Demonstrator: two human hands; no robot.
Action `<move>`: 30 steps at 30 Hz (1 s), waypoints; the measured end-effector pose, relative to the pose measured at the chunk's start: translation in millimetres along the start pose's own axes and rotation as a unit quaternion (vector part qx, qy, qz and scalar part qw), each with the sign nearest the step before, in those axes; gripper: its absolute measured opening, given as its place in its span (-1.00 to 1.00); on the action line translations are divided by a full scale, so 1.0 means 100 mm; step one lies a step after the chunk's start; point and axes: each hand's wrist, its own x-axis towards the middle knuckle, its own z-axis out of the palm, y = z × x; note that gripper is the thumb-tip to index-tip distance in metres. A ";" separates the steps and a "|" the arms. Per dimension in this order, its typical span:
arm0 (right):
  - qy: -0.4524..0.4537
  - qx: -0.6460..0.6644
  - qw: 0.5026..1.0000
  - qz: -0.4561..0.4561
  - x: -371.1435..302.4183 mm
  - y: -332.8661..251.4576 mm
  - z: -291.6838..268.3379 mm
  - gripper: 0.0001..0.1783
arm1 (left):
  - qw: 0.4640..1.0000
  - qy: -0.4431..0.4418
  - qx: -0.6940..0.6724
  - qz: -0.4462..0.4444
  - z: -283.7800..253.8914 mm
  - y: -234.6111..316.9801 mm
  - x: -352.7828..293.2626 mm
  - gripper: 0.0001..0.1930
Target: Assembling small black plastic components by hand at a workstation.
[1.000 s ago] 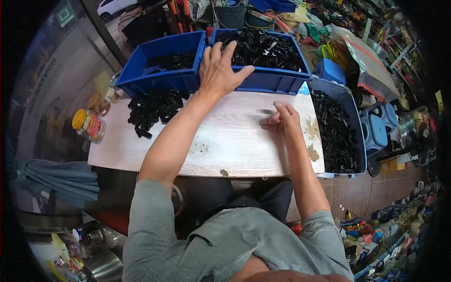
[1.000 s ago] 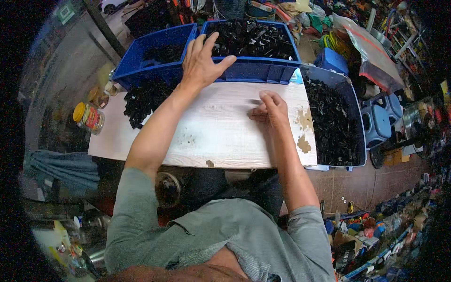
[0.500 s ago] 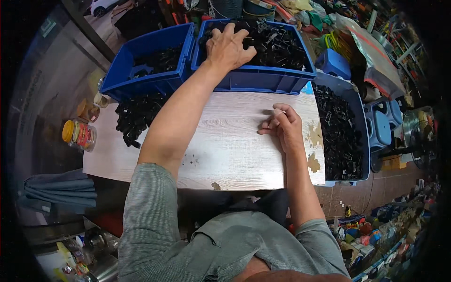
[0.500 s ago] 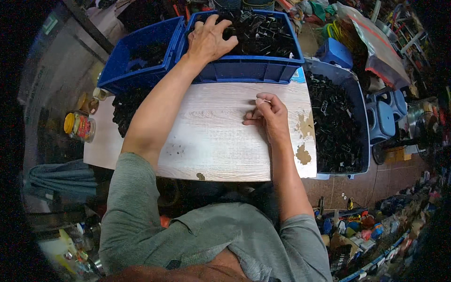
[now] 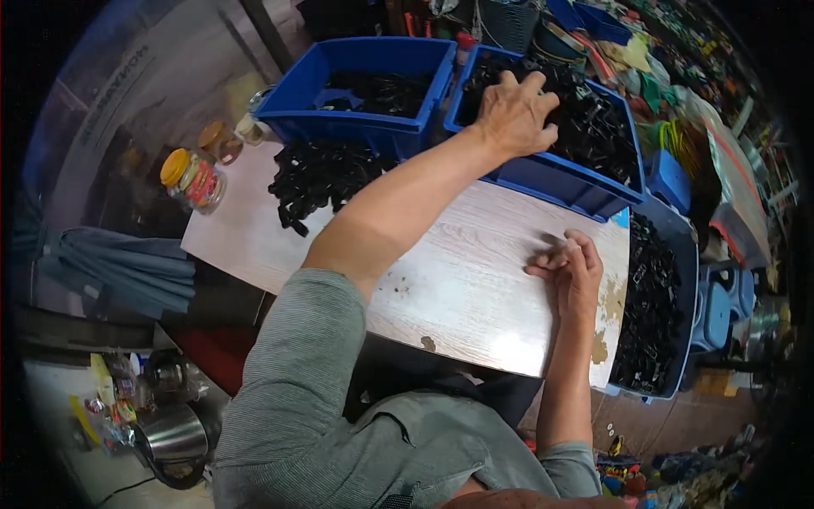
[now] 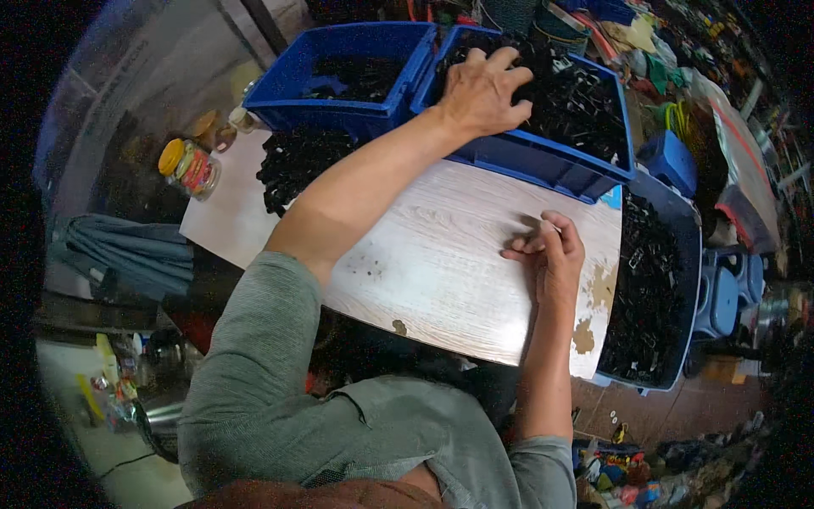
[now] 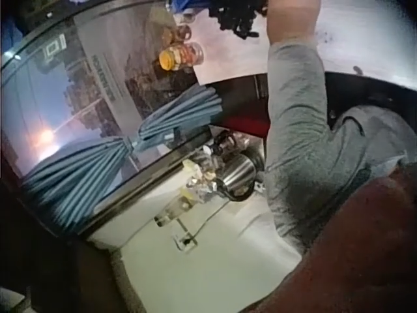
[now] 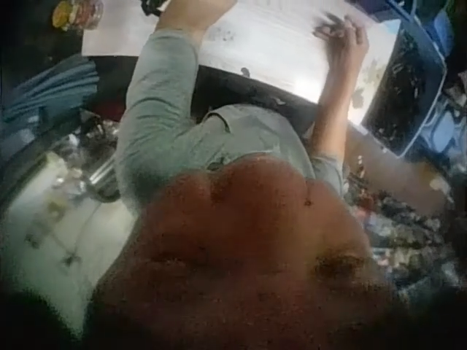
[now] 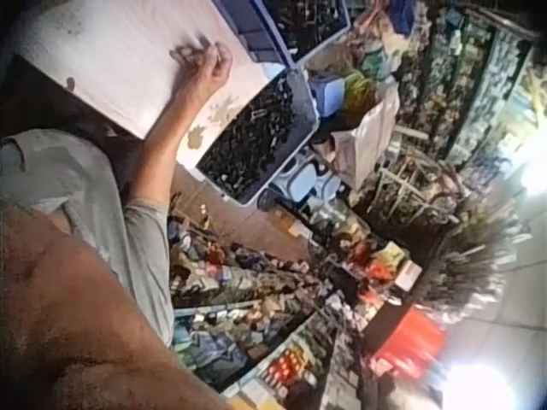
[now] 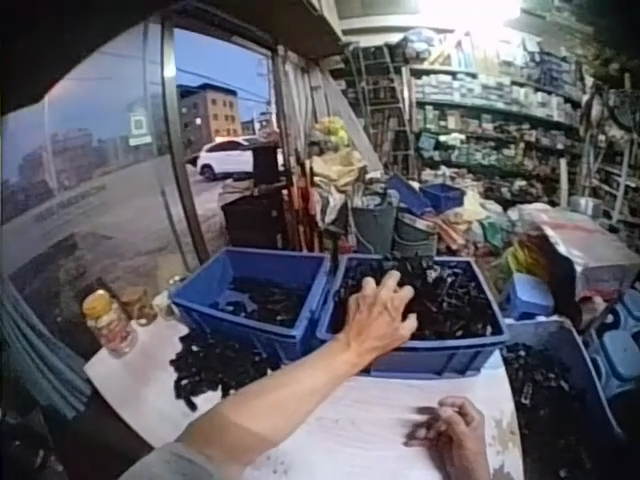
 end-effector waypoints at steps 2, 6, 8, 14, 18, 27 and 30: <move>-0.007 -0.001 1.000 -0.002 0.00 0.00 0.00 -0.71 | 0.999 -0.035 0.007 0.006 -0.02 0.02 0.02 -0.71; -0.021 -0.030 0.999 -0.009 0.01 0.01 -0.05 -0.68 | 0.994 -0.105 0.033 -0.020 -0.04 0.04 0.10 -0.65; -0.010 -0.030 0.999 -0.012 0.01 0.00 -0.05 -0.68 | 0.989 -0.133 0.053 -0.031 -0.05 0.06 0.12 -0.60; -0.022 -0.025 0.999 -0.015 0.01 0.01 -0.05 -0.67 | 0.997 -0.074 0.022 -0.010 0.01 0.06 0.03 -0.66; -0.020 -0.002 1.000 -0.018 -0.01 0.00 -0.01 -0.73 | 0.997 -0.071 0.031 0.013 -0.02 0.06 0.04 -0.72; -0.022 -0.033 0.999 -0.011 0.01 0.01 -0.02 -0.67 | 0.998 -0.046 0.027 -0.031 0.03 0.06 0.01 -0.71; -0.002 -0.025 1.000 -0.001 0.00 -0.02 0.01 -0.72 | 0.997 -0.079 0.007 -0.022 0.01 0.03 0.03 -0.70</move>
